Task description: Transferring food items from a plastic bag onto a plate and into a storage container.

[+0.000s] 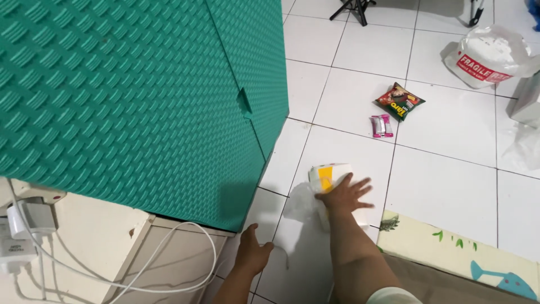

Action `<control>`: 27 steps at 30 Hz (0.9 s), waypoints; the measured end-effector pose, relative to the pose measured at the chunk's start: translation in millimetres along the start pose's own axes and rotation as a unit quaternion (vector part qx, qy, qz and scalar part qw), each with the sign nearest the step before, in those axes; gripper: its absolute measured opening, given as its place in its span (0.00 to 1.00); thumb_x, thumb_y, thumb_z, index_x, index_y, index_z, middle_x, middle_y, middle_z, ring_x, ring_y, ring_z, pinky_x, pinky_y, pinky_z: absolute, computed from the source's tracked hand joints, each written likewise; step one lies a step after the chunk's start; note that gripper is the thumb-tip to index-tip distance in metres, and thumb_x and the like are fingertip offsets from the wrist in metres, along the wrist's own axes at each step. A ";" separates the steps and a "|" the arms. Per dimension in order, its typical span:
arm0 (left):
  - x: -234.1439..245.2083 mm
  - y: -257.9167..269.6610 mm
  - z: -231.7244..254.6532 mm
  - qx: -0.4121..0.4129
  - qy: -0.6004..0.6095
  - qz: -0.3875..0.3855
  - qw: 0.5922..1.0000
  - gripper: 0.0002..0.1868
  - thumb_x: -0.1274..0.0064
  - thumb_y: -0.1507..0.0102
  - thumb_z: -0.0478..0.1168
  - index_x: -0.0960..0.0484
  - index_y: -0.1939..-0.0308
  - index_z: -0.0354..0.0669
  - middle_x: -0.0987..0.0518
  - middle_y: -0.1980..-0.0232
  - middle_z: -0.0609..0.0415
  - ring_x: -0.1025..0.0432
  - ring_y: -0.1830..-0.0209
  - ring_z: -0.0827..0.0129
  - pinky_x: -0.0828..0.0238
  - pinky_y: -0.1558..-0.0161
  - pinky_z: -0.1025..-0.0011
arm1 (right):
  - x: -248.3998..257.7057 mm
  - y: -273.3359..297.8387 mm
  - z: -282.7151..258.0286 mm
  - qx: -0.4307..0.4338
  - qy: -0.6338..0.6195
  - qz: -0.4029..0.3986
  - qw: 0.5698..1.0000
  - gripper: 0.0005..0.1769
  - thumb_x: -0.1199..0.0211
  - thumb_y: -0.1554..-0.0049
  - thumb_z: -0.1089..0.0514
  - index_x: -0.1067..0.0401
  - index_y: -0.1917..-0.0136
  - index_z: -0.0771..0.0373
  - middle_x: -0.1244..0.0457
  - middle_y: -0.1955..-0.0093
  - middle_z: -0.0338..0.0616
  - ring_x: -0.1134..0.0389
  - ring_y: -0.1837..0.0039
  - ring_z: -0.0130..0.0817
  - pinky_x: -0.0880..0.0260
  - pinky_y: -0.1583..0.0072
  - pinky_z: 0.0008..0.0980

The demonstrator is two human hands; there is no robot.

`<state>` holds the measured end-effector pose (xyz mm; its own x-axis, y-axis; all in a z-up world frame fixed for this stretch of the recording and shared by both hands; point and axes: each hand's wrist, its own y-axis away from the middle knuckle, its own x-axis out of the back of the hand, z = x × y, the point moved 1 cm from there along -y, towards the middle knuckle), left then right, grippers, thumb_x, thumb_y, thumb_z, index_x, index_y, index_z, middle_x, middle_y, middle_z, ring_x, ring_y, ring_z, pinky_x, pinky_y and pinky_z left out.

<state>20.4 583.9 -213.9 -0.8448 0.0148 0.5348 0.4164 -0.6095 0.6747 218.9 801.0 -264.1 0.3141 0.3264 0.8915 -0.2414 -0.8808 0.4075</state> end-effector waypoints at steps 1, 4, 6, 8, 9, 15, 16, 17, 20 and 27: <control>-1.5 0.3 2.0 -0.008 -0.005 -0.002 1.000 0.45 0.42 0.38 0.46 0.51 0.22 0.50 0.50 0.19 0.48 0.46 0.21 0.55 0.37 0.28 0.63 | 16.0 14.1 -0.7 -0.022 0.029 -0.020 0.999 0.83 0.17 0.64 0.27 0.76 0.20 0.47 0.75 0.18 0.68 0.74 0.18 0.68 0.66 0.35 0.84; -6.3 -7.2 4.4 0.001 -0.005 -0.007 1.000 0.48 0.42 0.38 0.47 0.56 0.21 0.52 0.51 0.19 0.47 0.46 0.21 0.54 0.38 0.28 0.62 | 9.3 28.9 0.0 -0.055 0.057 -0.102 0.992 0.81 0.20 0.58 0.37 0.81 0.14 0.43 0.64 0.19 0.71 0.59 0.21 0.72 0.64 0.30 0.81; -11.2 -11.7 6.1 0.015 0.004 -0.019 1.000 0.50 0.42 0.37 0.47 0.59 0.20 0.53 0.51 0.18 0.47 0.45 0.21 0.54 0.38 0.27 0.61 | 2.4 39.6 -15.2 -0.033 0.055 -0.117 0.991 0.81 0.20 0.58 0.37 0.81 0.15 0.41 0.63 0.19 0.69 0.58 0.21 0.69 0.61 0.30 0.80; -13.3 -16.0 5.8 0.032 0.014 -0.028 0.999 0.52 0.42 0.37 0.48 0.61 0.19 0.54 0.51 0.18 0.47 0.45 0.21 0.53 0.39 0.27 0.60 | -3.3 52.9 -31.2 -0.007 0.054 -0.136 0.989 0.80 0.21 0.58 0.38 0.80 0.15 0.39 0.62 0.18 0.66 0.57 0.20 0.67 0.57 0.29 0.79; -13.6 -17.8 5.1 0.039 0.016 -0.038 0.998 0.53 0.41 0.38 0.48 0.62 0.19 0.55 0.51 0.18 0.47 0.44 0.21 0.54 0.38 0.27 0.60 | -5.1 61.0 -38.9 0.008 0.037 -0.156 0.987 0.81 0.20 0.59 0.38 0.81 0.15 0.39 0.61 0.19 0.65 0.57 0.20 0.66 0.57 0.29 0.79; 9.0 -0.6 14.2 0.013 0.089 -0.079 0.993 0.60 0.34 0.41 0.49 0.66 0.19 0.55 0.49 0.19 0.49 0.46 0.21 0.56 0.40 0.27 0.59 | 31.2 120.2 -67.0 0.043 -0.053 -0.208 0.976 0.82 0.20 0.64 0.41 0.77 0.15 0.39 0.53 0.23 0.58 0.51 0.21 0.60 0.46 0.29 0.68; 10.1 1.1 21.3 -0.011 0.140 -0.093 0.986 0.62 0.33 0.43 0.48 0.67 0.20 0.56 0.45 0.21 0.49 0.44 0.23 0.58 0.40 0.27 0.59 | 44.2 124.9 -68.9 0.055 -0.081 -0.202 0.974 0.82 0.20 0.65 0.42 0.77 0.15 0.40 0.53 0.24 0.58 0.50 0.22 0.60 0.44 0.29 0.65; 8.2 6.8 28.7 -0.020 0.142 -0.092 0.985 0.62 0.33 0.43 0.48 0.67 0.20 0.56 0.45 0.21 0.49 0.44 0.23 0.58 0.40 0.27 0.59 | 55.9 134.2 -68.7 0.057 -0.082 -0.194 0.976 0.82 0.20 0.65 0.42 0.77 0.15 0.40 0.53 0.24 0.58 0.50 0.22 0.60 0.44 0.29 0.65; 11.5 30.4 61.4 -0.074 0.262 -0.104 0.957 0.64 0.32 0.47 0.42 0.65 0.21 0.55 0.35 0.26 0.51 0.35 0.28 0.60 0.34 0.31 0.60 | 95.7 160.6 -68.3 0.087 -0.130 -0.165 0.974 0.82 0.19 0.66 0.42 0.75 0.15 0.41 0.51 0.25 0.59 0.47 0.23 0.60 0.41 0.29 0.62; 43.9 116.3 122.5 -0.193 0.370 -0.054 0.907 0.61 0.36 0.54 0.24 0.55 0.23 0.53 0.30 0.30 0.51 0.29 0.32 0.60 0.26 0.37 0.62 | 193.2 220.9 -52.5 0.187 -0.253 -0.050 0.948 0.84 0.16 0.69 0.37 0.70 0.18 0.61 0.43 0.33 0.64 0.37 0.31 0.58 0.31 0.33 0.45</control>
